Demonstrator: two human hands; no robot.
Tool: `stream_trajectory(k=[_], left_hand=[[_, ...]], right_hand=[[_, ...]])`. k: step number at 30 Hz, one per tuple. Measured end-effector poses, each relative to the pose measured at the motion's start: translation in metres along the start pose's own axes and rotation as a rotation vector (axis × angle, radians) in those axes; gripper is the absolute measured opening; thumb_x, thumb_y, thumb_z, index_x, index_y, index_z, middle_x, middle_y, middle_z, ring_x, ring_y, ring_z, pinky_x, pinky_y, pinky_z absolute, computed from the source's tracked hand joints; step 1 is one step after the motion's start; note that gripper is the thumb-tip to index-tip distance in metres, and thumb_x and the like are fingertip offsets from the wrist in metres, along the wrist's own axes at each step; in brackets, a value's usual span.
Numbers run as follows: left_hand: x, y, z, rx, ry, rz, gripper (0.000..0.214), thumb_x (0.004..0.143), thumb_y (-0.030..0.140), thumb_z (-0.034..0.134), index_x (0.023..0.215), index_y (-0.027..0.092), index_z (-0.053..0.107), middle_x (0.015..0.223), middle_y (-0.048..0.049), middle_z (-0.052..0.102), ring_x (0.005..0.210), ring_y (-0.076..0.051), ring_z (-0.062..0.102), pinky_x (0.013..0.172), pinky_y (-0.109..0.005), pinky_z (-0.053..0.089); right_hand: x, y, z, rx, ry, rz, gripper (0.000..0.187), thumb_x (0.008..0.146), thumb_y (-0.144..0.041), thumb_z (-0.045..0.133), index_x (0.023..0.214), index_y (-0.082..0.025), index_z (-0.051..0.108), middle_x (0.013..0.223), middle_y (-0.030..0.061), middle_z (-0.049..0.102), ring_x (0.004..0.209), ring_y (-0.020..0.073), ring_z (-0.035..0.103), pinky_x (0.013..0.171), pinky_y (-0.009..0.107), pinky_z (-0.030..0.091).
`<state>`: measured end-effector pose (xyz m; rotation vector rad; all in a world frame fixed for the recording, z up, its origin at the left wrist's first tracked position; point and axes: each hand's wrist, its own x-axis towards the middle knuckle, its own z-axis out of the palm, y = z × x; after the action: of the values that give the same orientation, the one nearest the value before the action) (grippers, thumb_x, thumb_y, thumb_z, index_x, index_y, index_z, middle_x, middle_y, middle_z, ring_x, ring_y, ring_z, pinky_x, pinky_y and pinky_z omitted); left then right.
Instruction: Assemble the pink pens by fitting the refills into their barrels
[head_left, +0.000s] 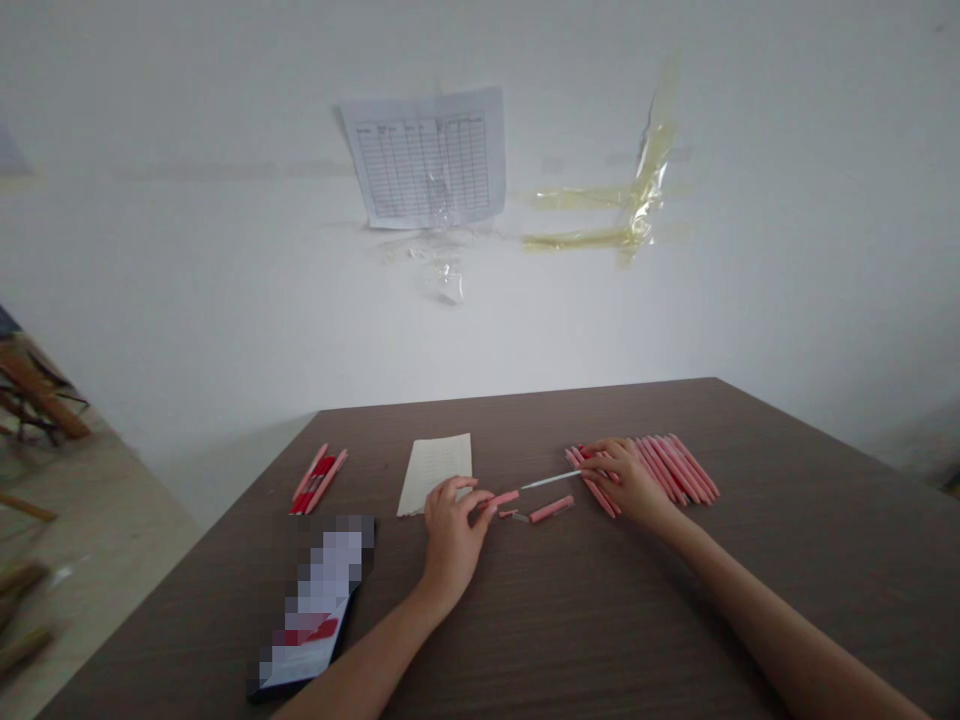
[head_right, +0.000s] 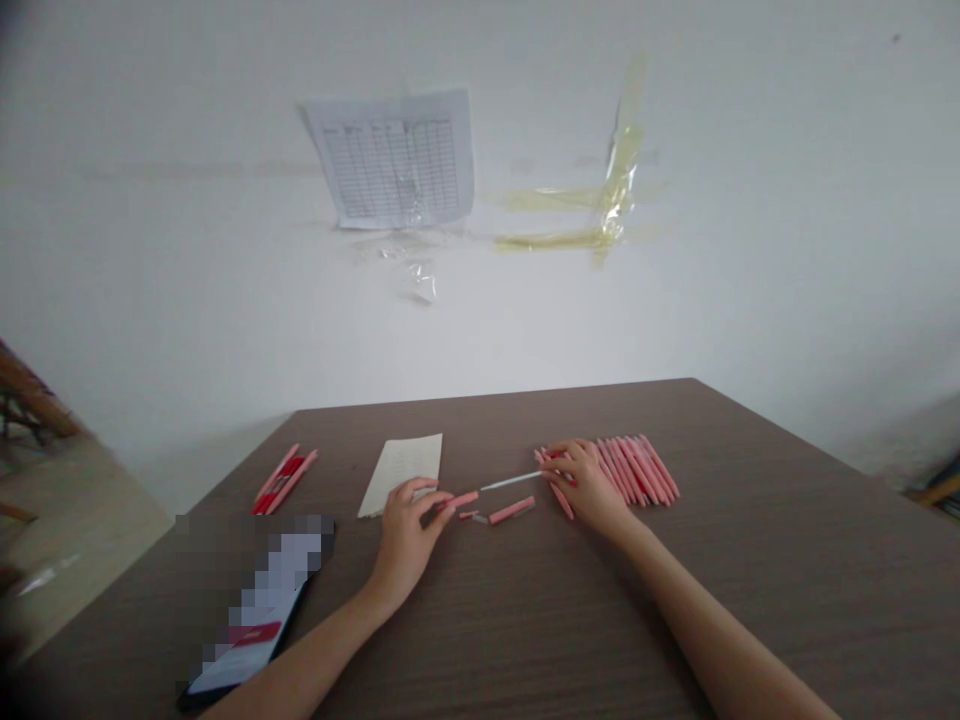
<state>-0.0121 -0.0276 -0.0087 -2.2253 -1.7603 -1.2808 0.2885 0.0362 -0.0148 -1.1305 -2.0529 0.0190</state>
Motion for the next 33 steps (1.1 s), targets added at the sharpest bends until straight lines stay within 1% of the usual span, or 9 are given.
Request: stream_trajectory(k=[5,8,13,15,18,22,27,33], left_hand=[[-0.001,-0.002,0.0,0.012,0.014,-0.035,0.009,0.08,0.023,0.069,0.087,0.026,0.075,0.104,-0.0051,0.064,0.104,-0.025,0.056,0.096,-0.047,0.043],[-0.001,-0.002,0.0,0.018,0.007,-0.058,0.008,0.08,0.023,0.069,0.086,0.025,0.074,0.104,-0.0052,0.064,0.103,-0.025,0.056,0.096,-0.047,0.043],[-0.002,-0.001,-0.001,0.033,0.003,-0.082,0.01,0.08,0.023,0.068,0.088,0.025,0.074,0.105,-0.0056,0.064,0.104,-0.025,0.055,0.096,-0.047,0.042],[-0.002,-0.001,-0.001,0.041,0.005,-0.089,0.01,0.08,0.023,0.068,0.088,0.025,0.074,0.104,-0.0057,0.064,0.104,-0.026,0.055,0.096,-0.047,0.042],[-0.002,0.0,-0.001,0.046,0.001,-0.09,0.01,0.081,0.024,0.067,0.088,0.025,0.074,0.104,-0.0056,0.064,0.104,-0.026,0.055,0.095,-0.046,0.042],[-0.002,0.001,-0.001,0.063,-0.002,-0.1,0.009,0.081,0.024,0.067,0.087,0.025,0.074,0.104,-0.0057,0.064,0.104,-0.026,0.055,0.095,-0.046,0.043],[-0.002,0.001,-0.001,0.068,0.001,-0.099,0.01,0.081,0.025,0.067,0.087,0.026,0.074,0.105,-0.0056,0.063,0.104,-0.026,0.056,0.095,-0.046,0.042],[-0.003,-0.001,-0.001,0.065,0.005,-0.087,0.009,0.081,0.026,0.067,0.087,0.027,0.074,0.104,-0.0051,0.064,0.104,-0.025,0.056,0.094,-0.045,0.043]], right_hand=[[0.0,0.002,0.0,-0.05,0.027,0.009,0.021,0.092,-0.034,0.056,0.09,-0.027,0.075,0.104,0.0078,0.068,0.105,0.0276,0.055,0.092,0.046,0.043],[-0.002,0.0,0.0,-0.063,0.014,0.035,0.021,0.091,-0.036,0.056,0.091,-0.027,0.075,0.105,0.0085,0.067,0.106,0.0284,0.054,0.092,0.047,0.044],[-0.003,-0.004,0.003,-0.084,-0.02,0.03,0.021,0.09,-0.034,0.056,0.092,-0.026,0.075,0.106,0.0095,0.066,0.107,0.0291,0.053,0.094,0.048,0.042],[-0.003,-0.004,0.005,-0.105,-0.02,0.035,0.021,0.09,-0.034,0.056,0.092,-0.026,0.075,0.105,0.0095,0.066,0.107,0.0293,0.053,0.097,0.051,0.04],[-0.004,-0.004,0.01,-0.136,-0.017,0.041,0.021,0.09,-0.034,0.056,0.09,-0.027,0.076,0.105,0.0085,0.066,0.109,0.0294,0.052,0.103,0.057,0.033],[-0.005,-0.006,0.015,-0.151,-0.063,0.038,0.018,0.088,-0.033,0.059,0.086,-0.028,0.076,0.105,0.0076,0.065,0.111,0.0297,0.05,0.107,0.062,0.025],[-0.006,-0.009,0.018,-0.148,-0.115,0.037,0.017,0.087,-0.033,0.06,0.086,-0.028,0.076,0.106,0.0085,0.063,0.115,0.03,0.049,0.11,0.064,0.021],[-0.006,-0.011,0.018,-0.139,-0.133,0.038,0.017,0.087,-0.032,0.06,0.089,-0.029,0.076,0.106,0.0079,0.062,0.116,0.0291,0.048,0.11,0.063,0.021]])
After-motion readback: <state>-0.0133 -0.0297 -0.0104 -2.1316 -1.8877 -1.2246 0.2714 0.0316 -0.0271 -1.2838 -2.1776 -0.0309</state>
